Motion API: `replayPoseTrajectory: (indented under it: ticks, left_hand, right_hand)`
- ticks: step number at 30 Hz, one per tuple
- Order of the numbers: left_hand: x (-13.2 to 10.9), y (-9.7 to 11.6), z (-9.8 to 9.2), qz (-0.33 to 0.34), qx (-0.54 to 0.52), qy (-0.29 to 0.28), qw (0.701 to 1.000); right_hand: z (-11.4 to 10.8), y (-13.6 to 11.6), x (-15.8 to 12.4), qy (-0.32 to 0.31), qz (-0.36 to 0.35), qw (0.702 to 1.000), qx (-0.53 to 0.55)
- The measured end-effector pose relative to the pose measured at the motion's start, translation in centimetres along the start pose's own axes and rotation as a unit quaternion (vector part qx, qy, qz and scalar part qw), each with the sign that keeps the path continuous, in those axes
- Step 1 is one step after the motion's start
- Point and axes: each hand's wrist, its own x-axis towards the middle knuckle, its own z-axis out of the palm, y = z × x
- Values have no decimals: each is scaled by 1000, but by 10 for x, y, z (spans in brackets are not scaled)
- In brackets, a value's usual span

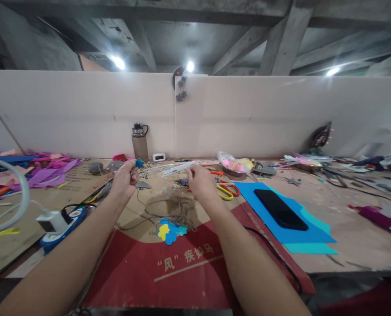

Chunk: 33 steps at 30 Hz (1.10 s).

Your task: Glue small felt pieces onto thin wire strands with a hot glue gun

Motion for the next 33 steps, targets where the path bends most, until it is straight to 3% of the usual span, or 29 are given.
replayPoseTrajectory:
  ticks: [3, 6, 10, 15, 19, 22, 25, 27, 29, 33]
  left_hand:
    - [-1, 1, 1, -1, 5, 9, 1000]
    - [-4, 0, 2, -1, 9, 5, 1000]
    - [-6, -4, 0, -8, 24, -2, 1000]
    - [-1, -9, -4, -45, 14, 3, 999]
    - [2, -10, -5, -79, 3, 27, 997]
    - [1, -11, -5, -93, 0, 33, 995]
    - [-1, -13, -4, -98, 7, 36, 994]
    - [-3, -14, -3, -102, 18, 44, 994]
    - [-4, -14, -2, -105, 26, 49, 993]
    - [-6, -14, 0, -108, 32, 42, 993]
  right_hand:
    - [14, 27, 8, -108, 98, 987, -67]
    - [36, 36, 5, -162, 96, 981, -50]
    - [53, 38, 1, -166, 99, 981, -19]
    - [45, 42, 9, -163, 123, 977, 60]
    - [30, 30, 15, -62, 125, 971, 196]
    - [19, 7, 9, -23, 96, 930, 355]
    - [9, -21, -4, -32, 57, 858, 509]
    - [5, -35, -13, -55, 15, 839, 541]
    - [3, -43, -19, -64, -17, 846, 529]
    - [3, -44, -24, -20, -52, 912, 406]
